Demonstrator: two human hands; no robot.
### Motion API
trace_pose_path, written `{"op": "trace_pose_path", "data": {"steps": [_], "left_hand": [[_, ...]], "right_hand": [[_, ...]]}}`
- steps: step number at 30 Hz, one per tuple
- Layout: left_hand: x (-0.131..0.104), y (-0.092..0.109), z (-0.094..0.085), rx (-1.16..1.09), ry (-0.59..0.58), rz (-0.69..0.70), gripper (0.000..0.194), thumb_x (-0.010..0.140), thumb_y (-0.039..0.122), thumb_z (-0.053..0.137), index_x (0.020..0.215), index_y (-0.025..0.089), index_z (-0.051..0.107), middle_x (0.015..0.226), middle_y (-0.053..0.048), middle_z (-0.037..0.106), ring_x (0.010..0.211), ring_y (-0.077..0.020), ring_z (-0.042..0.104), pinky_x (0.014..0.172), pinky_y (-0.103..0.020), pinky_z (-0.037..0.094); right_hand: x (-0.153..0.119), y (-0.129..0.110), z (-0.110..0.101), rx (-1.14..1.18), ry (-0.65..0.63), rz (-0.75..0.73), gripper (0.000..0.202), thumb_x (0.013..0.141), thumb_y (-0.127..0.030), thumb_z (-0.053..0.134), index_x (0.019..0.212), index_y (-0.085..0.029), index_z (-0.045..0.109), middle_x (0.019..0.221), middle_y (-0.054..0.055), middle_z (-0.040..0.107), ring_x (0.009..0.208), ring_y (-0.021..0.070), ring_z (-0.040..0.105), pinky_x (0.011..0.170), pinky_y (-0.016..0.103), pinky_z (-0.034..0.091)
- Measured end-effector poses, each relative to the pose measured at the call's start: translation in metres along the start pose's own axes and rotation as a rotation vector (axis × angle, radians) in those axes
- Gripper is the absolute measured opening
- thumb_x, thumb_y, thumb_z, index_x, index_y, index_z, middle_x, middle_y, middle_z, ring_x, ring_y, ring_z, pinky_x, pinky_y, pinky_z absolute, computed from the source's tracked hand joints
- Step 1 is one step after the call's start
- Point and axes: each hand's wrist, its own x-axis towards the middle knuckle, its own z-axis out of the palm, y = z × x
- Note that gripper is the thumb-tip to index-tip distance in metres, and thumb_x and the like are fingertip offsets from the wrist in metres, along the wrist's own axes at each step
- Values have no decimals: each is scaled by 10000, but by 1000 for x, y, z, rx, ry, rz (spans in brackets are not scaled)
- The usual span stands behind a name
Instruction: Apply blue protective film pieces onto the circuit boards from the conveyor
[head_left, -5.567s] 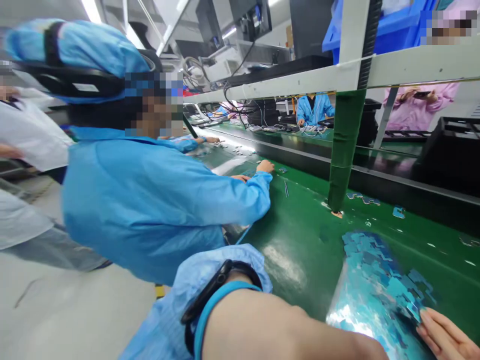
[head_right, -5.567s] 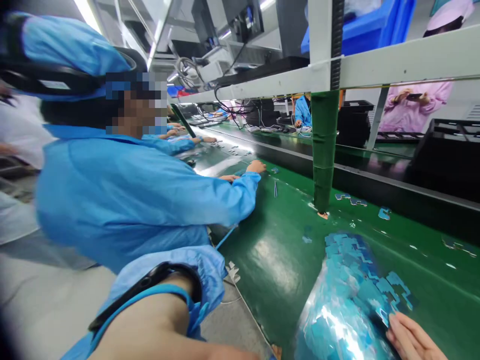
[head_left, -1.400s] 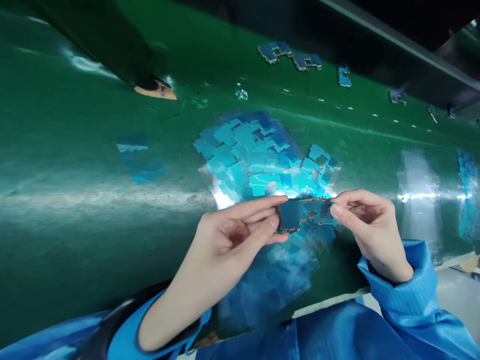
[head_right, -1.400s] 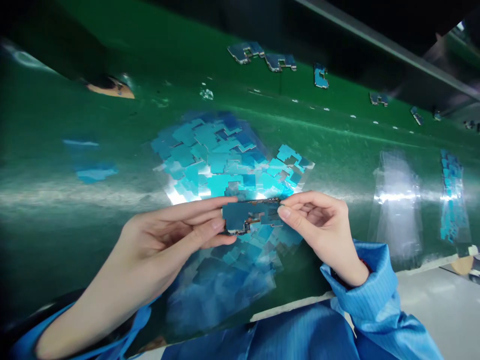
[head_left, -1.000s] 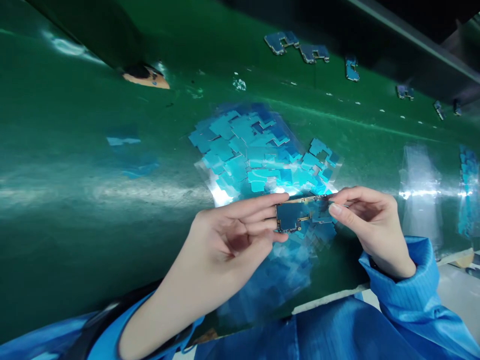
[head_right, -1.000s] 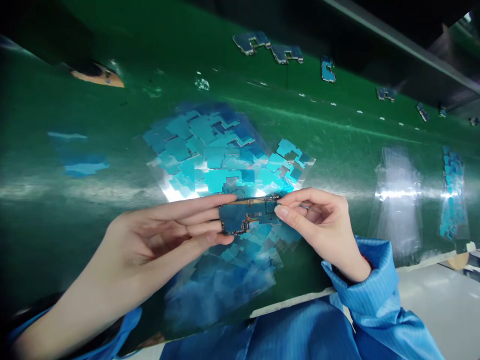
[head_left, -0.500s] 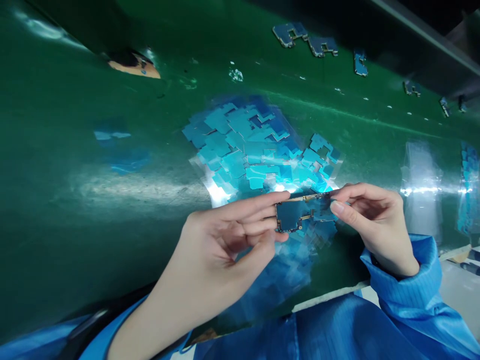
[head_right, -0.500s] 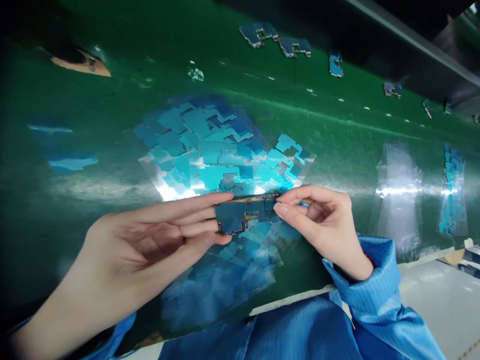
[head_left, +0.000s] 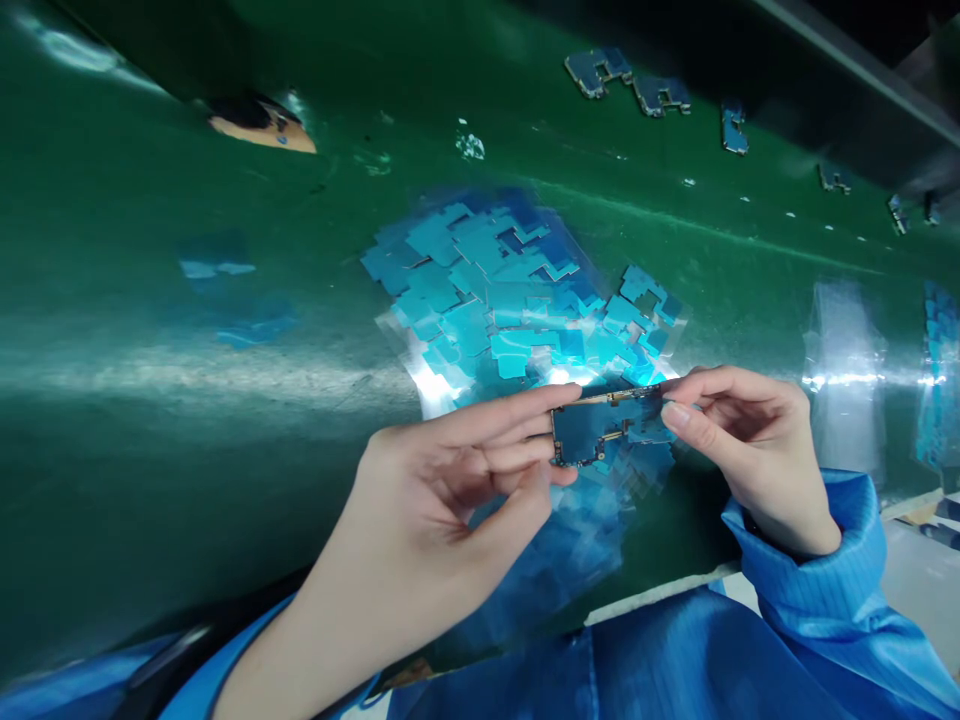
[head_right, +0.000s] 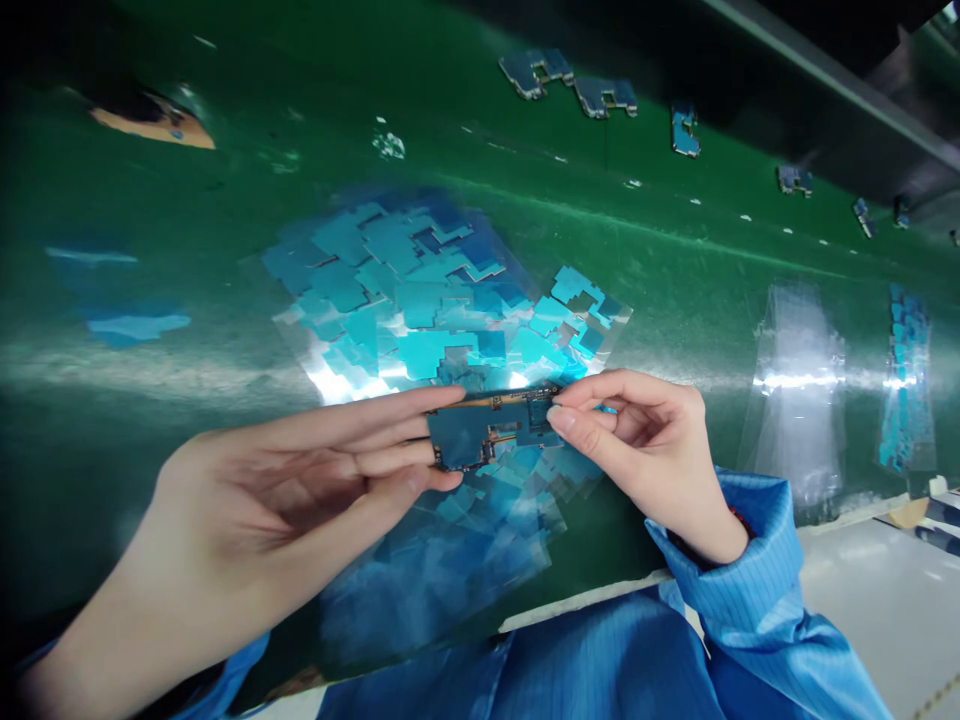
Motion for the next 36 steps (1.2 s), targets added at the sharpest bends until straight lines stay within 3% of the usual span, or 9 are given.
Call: {"op": "trace_pose_path", "data": {"steps": [10,16,24,36], "left_hand": [[0,2,2,-3,17,-16,309,693,217,713,997,261,751,698,26,774,667,-181,747,611,-194,607],[2,2,3,-27,11,-30,321,674,217,756,990,273,754,765,28,786,751,-195,753,722,-224,611],[3,0,3,20,28,-6,308,695,263,746,1003,263,750,671,29,769,678,-204,750,658,-251,627],[1,-5,6,-19,69,13,263,703,224,755,950,315,747,638,86,757,605,-140,738,606,-179,612]], "right_hand": [[0,-3,1,2,12,2,65,698,-193,777,736,-225,735,667,-14,691,459,65,509,372,182,403],[0,-3,2,42,4,3,86,697,-164,774,736,-230,735,672,-23,698,484,64,550,408,166,446],[0,-4,3,38,-1,-6,70,706,-172,767,743,-218,729,687,-11,713,510,87,604,455,179,522],[2,-4,5,118,-16,-11,159,686,-72,757,736,-222,738,669,-33,706,529,71,615,506,151,543]]}}
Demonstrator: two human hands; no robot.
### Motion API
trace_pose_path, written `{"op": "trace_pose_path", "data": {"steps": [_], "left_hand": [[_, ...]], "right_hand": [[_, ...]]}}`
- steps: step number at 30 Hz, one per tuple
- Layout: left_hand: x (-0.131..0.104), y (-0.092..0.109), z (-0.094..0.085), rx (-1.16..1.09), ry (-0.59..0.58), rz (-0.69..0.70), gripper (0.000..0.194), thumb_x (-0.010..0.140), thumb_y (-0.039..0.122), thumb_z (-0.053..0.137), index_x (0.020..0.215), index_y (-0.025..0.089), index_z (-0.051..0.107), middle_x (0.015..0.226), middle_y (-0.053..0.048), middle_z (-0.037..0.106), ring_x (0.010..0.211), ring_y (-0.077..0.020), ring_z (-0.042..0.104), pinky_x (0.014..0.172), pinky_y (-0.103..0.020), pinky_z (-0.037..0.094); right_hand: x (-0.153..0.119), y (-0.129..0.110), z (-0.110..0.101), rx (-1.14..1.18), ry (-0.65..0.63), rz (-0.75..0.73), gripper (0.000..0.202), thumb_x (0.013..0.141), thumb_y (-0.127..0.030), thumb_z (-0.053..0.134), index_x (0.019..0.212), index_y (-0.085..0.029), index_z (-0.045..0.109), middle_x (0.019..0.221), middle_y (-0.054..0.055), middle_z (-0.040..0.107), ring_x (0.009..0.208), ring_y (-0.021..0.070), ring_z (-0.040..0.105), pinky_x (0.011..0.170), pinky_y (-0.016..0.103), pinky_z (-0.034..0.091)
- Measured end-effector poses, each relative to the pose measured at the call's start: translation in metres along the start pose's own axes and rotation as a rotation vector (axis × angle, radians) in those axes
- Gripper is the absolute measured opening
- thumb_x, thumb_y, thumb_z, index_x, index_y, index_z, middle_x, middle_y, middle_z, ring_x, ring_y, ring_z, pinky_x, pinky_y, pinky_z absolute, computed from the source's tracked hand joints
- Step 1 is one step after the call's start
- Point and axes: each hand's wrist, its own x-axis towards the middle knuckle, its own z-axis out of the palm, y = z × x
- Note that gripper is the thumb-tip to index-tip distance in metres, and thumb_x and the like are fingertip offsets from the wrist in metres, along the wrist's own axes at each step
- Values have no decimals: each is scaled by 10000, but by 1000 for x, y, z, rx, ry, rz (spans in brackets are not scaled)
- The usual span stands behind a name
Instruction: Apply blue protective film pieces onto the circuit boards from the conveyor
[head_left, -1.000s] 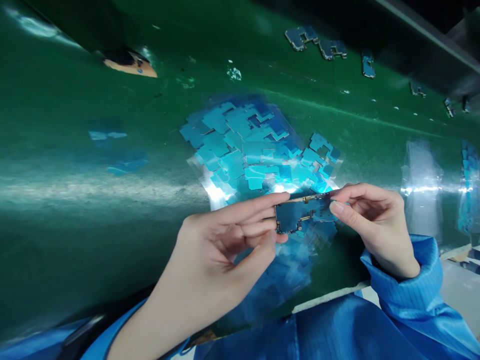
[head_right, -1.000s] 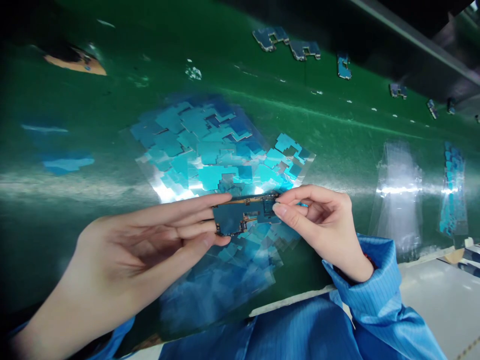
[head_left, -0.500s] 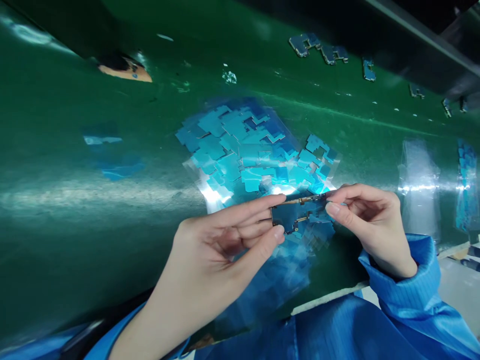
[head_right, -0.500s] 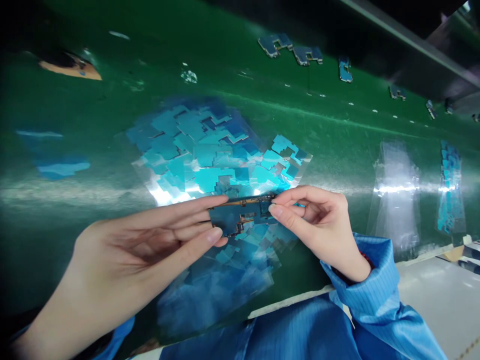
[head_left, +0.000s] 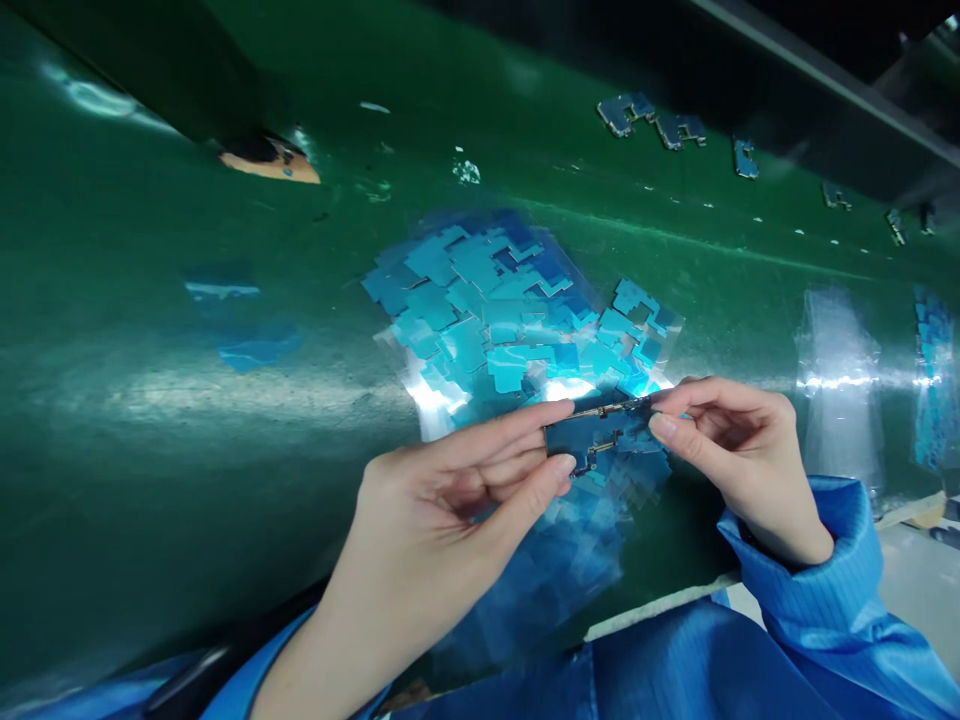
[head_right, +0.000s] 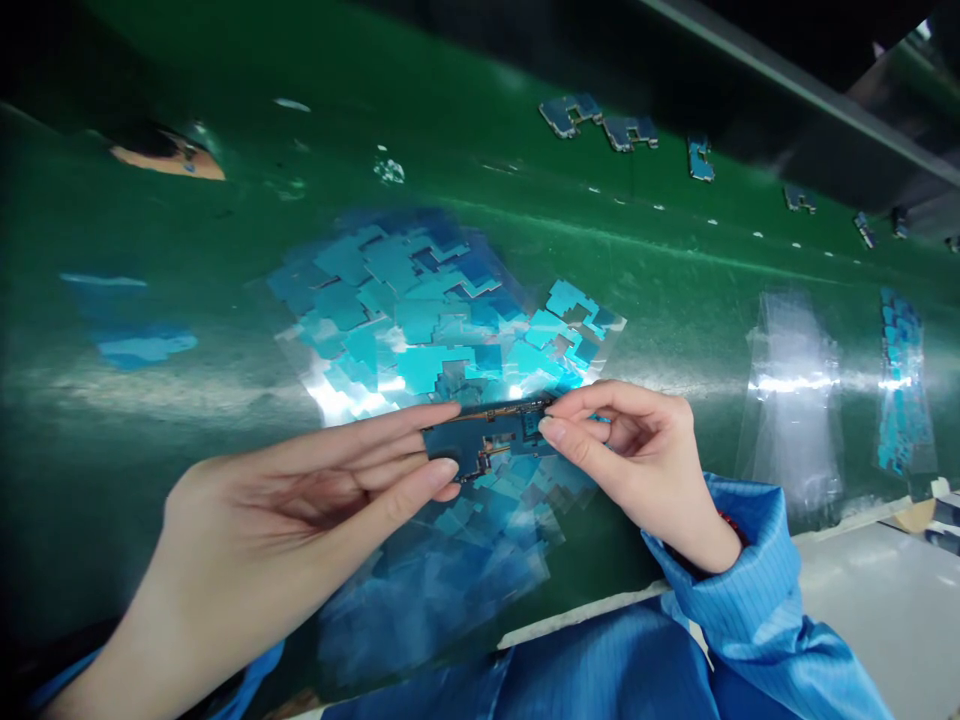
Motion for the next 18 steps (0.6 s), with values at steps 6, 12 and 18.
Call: {"op": "trace_pose_path", "data": {"steps": [6,12,18], "left_hand": [[0,0,1,-18,37,3,251,686,212,766,920,301,753,616,93,749,594,-133,736,600,-163,609],[0,0,4,-31,83,10,260,661,180,764,882,316,759,594,108,739,565,-110,725,599,-131,591],[0,-1,2,30,121,31,308,628,181,784,876,363,763,610,119,744,545,-93,716,606,-103,573]], "right_hand": [[0,0,2,-9,10,-21,144,695,-72,746,724,-212,730,662,-27,704,566,90,644,541,167,570],[-1,5,4,-10,22,-74,145,695,-66,741,754,-197,725,716,-20,717,628,89,667,596,162,581],[-3,9,4,-74,29,-141,102,723,-111,737,770,-195,702,736,-25,706,698,88,662,692,189,564]]}}
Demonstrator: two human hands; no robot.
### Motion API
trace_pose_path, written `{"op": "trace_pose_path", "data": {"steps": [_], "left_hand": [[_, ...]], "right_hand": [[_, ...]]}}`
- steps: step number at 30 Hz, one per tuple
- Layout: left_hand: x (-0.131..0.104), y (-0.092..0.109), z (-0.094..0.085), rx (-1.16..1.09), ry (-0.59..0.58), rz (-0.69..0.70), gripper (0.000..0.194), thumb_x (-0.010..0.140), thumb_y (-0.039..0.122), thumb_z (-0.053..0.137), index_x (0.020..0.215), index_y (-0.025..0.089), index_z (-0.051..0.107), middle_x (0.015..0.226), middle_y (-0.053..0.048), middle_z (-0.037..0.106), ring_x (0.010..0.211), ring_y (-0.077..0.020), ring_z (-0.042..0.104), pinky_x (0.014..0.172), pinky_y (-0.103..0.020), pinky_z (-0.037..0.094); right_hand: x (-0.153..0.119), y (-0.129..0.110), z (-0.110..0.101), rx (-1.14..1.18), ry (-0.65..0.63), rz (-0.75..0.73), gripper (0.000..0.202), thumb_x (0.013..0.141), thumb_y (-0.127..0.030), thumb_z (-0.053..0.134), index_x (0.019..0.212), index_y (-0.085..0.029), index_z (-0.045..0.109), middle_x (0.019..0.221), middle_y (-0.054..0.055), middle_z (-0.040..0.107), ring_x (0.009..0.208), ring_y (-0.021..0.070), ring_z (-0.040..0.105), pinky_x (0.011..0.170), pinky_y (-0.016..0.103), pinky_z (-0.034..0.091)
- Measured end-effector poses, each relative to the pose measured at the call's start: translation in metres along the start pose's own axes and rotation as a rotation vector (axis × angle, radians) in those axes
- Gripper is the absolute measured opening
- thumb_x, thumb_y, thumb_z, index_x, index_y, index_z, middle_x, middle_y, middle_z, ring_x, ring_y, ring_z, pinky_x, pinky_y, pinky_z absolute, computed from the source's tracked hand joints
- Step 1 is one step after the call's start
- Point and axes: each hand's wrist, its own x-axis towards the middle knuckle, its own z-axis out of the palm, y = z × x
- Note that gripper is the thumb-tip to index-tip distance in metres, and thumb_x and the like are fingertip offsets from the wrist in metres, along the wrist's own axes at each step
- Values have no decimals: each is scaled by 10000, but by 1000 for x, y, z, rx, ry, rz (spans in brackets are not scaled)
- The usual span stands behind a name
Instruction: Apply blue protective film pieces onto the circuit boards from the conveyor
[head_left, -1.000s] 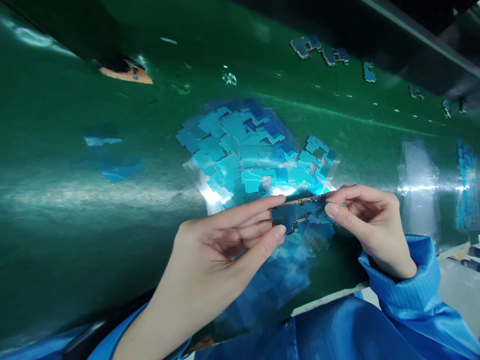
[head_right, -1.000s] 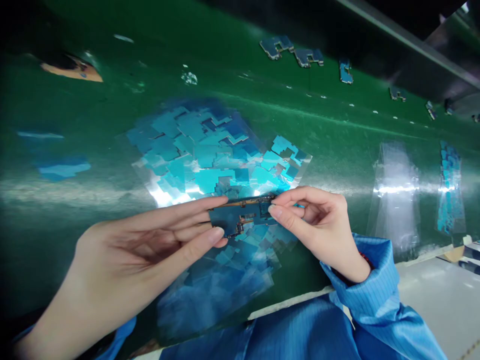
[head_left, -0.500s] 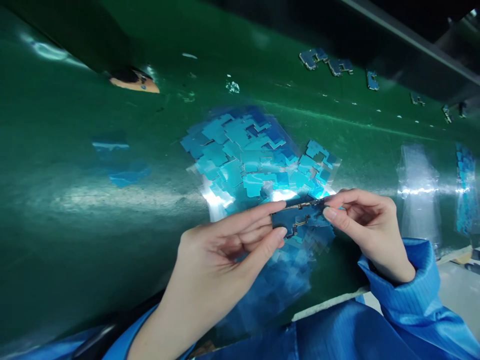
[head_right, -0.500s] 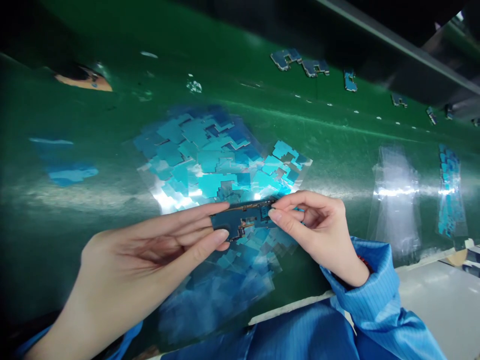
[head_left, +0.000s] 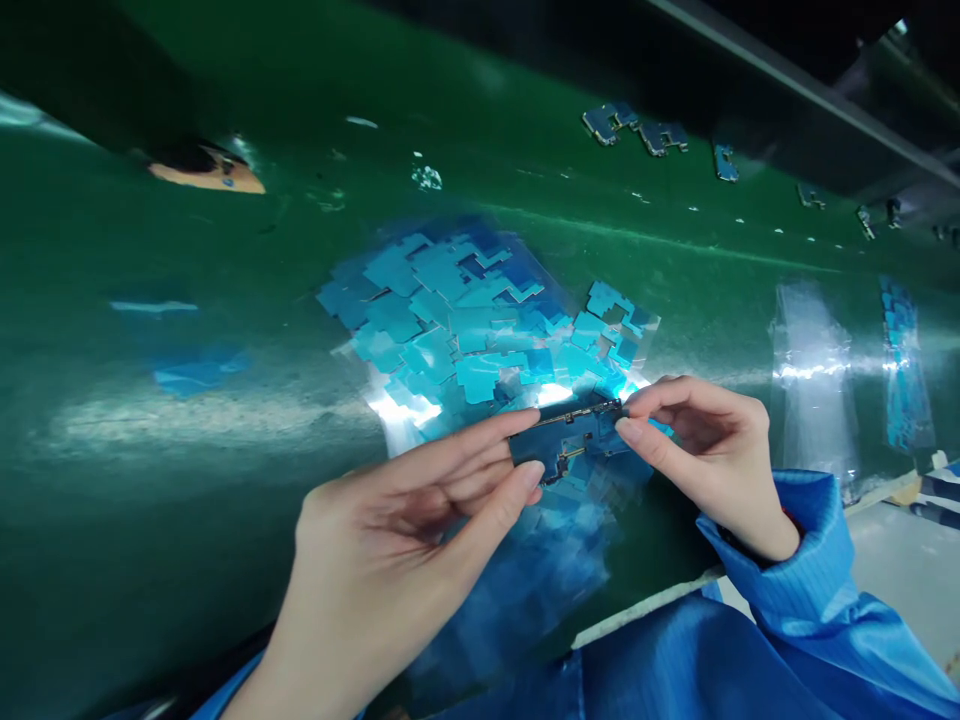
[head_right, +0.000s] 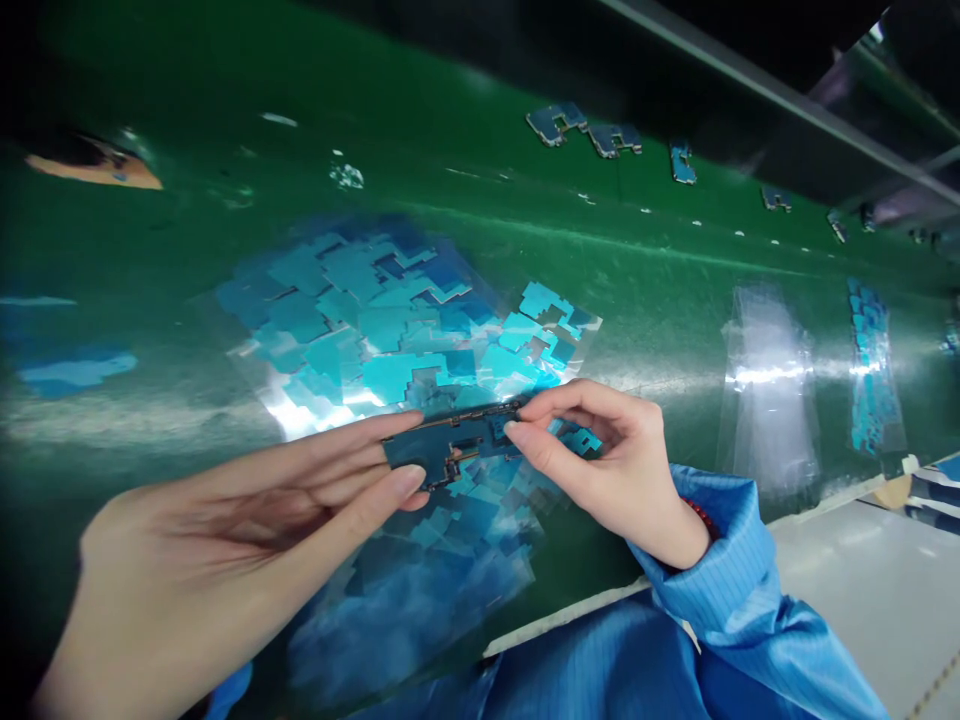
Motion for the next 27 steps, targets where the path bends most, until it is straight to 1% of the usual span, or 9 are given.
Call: {"op": "trace_pose_path", "data": {"steps": [4,8,12,14,17,21,24,25,27], "left_hand": [[0,-2,-2,16,-6,16,310,628,203,793,890,365,763,619,107,748,554,-106,720,631,-126,585],[3,-8,-5,77,-16,88,319,636,221,792,911,381,760,648,102,759,581,-110,730,664,-123,582],[6,-12,-7,73,-45,139,335,622,229,813,925,365,764,647,84,763,551,-140,731,631,-152,596],[6,-11,-6,58,-39,124,329,614,223,817,914,349,768,640,75,761,554,-155,733,632,-173,605],[4,-6,-5,40,-22,61,315,619,215,807,907,338,768,625,76,755,551,-152,729,636,-181,608],[6,0,-7,7,-83,-26,310,616,204,805,904,314,768,626,68,755,561,-159,732,626,-192,614],[9,2,-9,-15,-112,-41,300,629,206,800,914,295,767,613,60,752,568,-154,732,626,-181,608],[10,2,-10,-17,-116,-40,298,636,208,796,920,292,766,604,59,749,568,-148,730,623,-172,603],[12,1,-11,-13,-121,-31,291,646,207,788,925,288,764,585,61,740,565,-134,726,614,-147,589]], "right_hand": [[-1,1,-1,-87,-3,-36,88,747,-130,727,784,-199,689,738,-33,703,693,84,643,691,204,527],[-2,2,-1,-107,-3,-51,82,757,-133,720,789,-198,681,737,-40,698,697,79,637,696,203,514],[-2,3,1,-131,5,-81,81,766,-130,711,800,-194,674,730,-41,691,697,76,633,697,203,508],[-2,4,1,-160,16,-106,82,765,-133,715,804,-190,670,719,-39,684,690,80,628,694,214,502],[-1,5,-1,-206,30,-127,84,753,-150,731,793,-184,666,687,-36,668,660,88,612,676,236,491],[4,8,-9,-198,75,-74,64,759,-175,728,777,-189,669,687,-29,671,667,99,616,683,242,503],[9,12,-15,-135,102,-15,38,783,-183,701,761,-193,672,713,-21,691,668,98,632,673,227,524],[10,13,-16,-100,82,10,31,795,-189,689,766,-194,676,714,-20,696,663,97,639,659,221,529],[11,15,-15,-13,-4,64,36,820,-211,664,800,-197,691,717,-17,708,666,98,658,643,213,536]]}}
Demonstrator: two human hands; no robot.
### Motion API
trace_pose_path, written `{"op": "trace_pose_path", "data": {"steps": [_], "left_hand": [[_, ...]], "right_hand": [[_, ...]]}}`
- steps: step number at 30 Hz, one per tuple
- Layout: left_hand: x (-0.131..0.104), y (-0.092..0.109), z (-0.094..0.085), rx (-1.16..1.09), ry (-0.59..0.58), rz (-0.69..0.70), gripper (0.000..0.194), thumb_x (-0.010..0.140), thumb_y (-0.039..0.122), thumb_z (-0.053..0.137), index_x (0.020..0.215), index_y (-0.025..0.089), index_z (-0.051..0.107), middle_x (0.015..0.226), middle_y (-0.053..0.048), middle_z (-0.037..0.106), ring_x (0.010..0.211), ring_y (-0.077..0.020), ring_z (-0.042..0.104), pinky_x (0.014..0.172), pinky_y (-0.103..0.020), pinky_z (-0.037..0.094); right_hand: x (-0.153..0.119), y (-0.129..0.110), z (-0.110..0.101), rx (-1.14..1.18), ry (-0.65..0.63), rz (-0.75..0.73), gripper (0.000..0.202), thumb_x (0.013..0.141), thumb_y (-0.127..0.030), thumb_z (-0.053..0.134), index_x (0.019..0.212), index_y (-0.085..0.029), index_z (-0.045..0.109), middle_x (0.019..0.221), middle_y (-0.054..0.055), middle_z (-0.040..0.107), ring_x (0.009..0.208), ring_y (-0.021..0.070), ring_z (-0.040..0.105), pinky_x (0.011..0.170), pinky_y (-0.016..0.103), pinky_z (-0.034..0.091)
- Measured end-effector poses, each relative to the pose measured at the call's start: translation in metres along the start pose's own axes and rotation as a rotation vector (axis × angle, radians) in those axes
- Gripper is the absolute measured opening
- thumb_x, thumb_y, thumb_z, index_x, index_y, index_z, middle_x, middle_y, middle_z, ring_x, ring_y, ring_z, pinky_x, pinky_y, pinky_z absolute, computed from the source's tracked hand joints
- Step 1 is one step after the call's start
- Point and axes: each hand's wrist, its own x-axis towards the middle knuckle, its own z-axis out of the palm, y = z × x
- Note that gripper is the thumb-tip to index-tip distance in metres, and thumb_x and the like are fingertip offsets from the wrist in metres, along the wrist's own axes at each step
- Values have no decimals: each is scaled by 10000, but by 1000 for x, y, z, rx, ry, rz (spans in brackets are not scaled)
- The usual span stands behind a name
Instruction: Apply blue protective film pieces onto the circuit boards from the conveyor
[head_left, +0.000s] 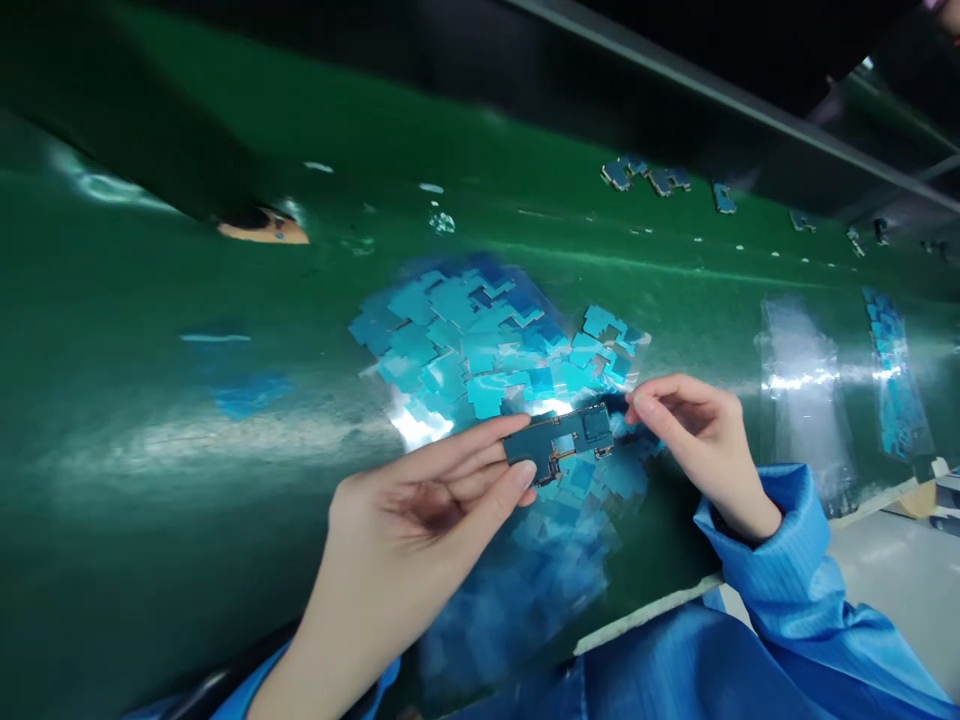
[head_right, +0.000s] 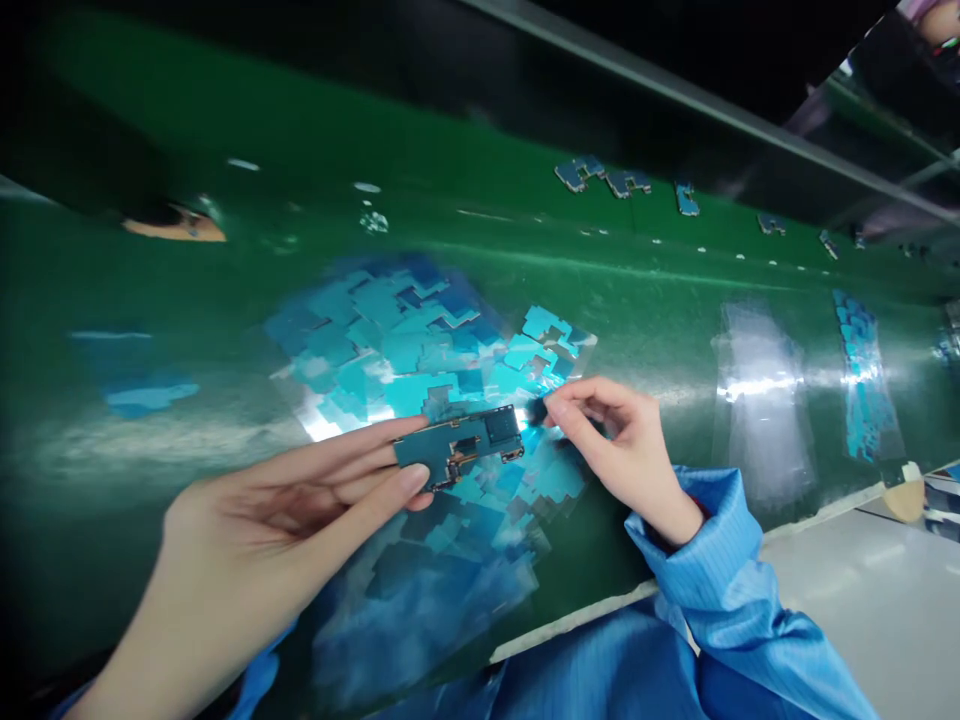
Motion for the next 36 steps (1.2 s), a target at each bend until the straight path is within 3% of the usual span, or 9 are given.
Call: {"op": "trace_pose_path", "data": {"steps": [7,11,15,21,24,27,30,33,36], "left_hand": [[7,-14,4,-124,-85,-4,344,612,275,803,943,191,759,617,10,748,545,-156,716,552,-175,582],[16,-18,4,-242,-167,-31,613,624,381,802,1157,113,661,727,-42,763,668,-214,734,665,-280,613],[19,-13,1,-377,-152,-30,829,702,461,739,1374,98,418,883,-116,772,832,-270,739,721,-336,600],[24,-6,-5,-383,-120,17,541,707,402,734,1133,113,566,763,-98,767,713,-228,739,665,-293,570],[27,-3,-11,-387,-76,62,426,720,347,715,1054,108,603,748,-87,761,689,-199,725,656,-269,555],[28,1,-15,-417,-27,118,332,723,307,697,984,115,630,689,-53,742,632,-173,701,624,-252,538],[29,3,-16,-458,9,153,282,716,286,687,941,122,643,641,-32,724,586,-158,673,595,-249,522],[31,1,-15,-474,23,157,259,715,276,680,919,120,645,616,-27,714,566,-152,657,588,-253,516],[33,-1,-14,-460,37,167,237,707,262,673,898,123,648,609,-24,708,556,-152,651,582,-259,511]], "right_hand": [[-7,8,11,212,-184,178,186,742,-355,749,773,-177,702,643,-1,714,604,115,672,597,224,527],[7,6,6,170,-267,226,329,715,-462,744,718,-139,683,613,17,695,569,100,632,622,237,519],[57,-6,-4,90,-240,161,361,750,-468,716,710,-113,664,653,19,673,585,81,601,646,226,514],[169,-20,3,-85,-76,67,269,924,-333,556,1102,-136,597,1079,74,637,905,166,639,792,360,548],[185,-15,0,-204,-13,24,313,923,-330,558,1183,-156,562,1176,89,598,985,195,621,831,396,540],[157,-3,-10,-314,-5,-60,277,921,-327,559,1125,-142,592,1102,79,632,939,183,636,821,388,543],[100,4,-10,-408,-62,-195,221,898,-318,574,995,-143,666,1003,91,692,942,200,653,909,407,513],[42,5,5,-456,-182,-321,249,837,-313,641,1051,-191,678,1166,93,673,1130,228,605,1042,419,435],[9,12,25,-530,-289,-475,405,842,-361,641,1215,-209,601,1370,119,545,1307,236,475,1111,431,373]]}}
